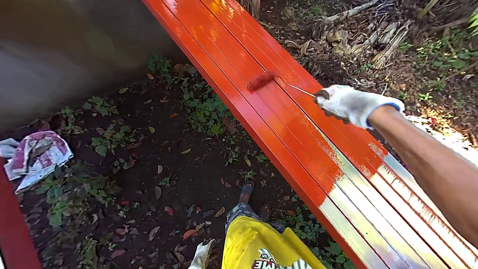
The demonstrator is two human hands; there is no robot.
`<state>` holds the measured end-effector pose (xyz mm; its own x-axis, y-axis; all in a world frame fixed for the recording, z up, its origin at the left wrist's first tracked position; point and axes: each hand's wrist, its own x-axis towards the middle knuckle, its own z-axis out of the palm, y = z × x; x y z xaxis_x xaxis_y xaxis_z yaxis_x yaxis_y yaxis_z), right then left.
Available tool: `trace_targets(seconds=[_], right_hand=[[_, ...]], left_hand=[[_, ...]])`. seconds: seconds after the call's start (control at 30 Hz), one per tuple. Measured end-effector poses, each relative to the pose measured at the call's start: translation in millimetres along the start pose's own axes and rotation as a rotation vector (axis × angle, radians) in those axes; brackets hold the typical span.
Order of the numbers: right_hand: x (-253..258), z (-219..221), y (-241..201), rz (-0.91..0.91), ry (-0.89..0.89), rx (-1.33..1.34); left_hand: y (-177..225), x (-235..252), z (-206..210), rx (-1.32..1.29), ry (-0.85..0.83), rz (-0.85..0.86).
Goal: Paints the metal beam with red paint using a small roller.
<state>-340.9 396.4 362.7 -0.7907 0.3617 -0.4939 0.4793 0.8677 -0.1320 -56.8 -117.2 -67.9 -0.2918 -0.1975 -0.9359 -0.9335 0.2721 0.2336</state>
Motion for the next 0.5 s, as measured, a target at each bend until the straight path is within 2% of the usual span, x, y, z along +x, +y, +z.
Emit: trace_targets(seconds=[0.17,0.3,0.37,0.5], right_hand=[[49,-20,-48,-0.008,-0.003,0.064],[62,-29,-63,-0.003,0.001,0.046],[49,-30,-52,-0.013,0.008,-0.001],[-10,-17,6,-0.04,0.01,-0.146]], left_hand=[[-5,11,-8,-0.074,0.002,-0.044],[-5,21,-16,-0.061,-0.001,-0.055],[-3,22,-17,-0.044,0.003,-0.04],[0,12,-14,0.014,0.002,-0.022]])
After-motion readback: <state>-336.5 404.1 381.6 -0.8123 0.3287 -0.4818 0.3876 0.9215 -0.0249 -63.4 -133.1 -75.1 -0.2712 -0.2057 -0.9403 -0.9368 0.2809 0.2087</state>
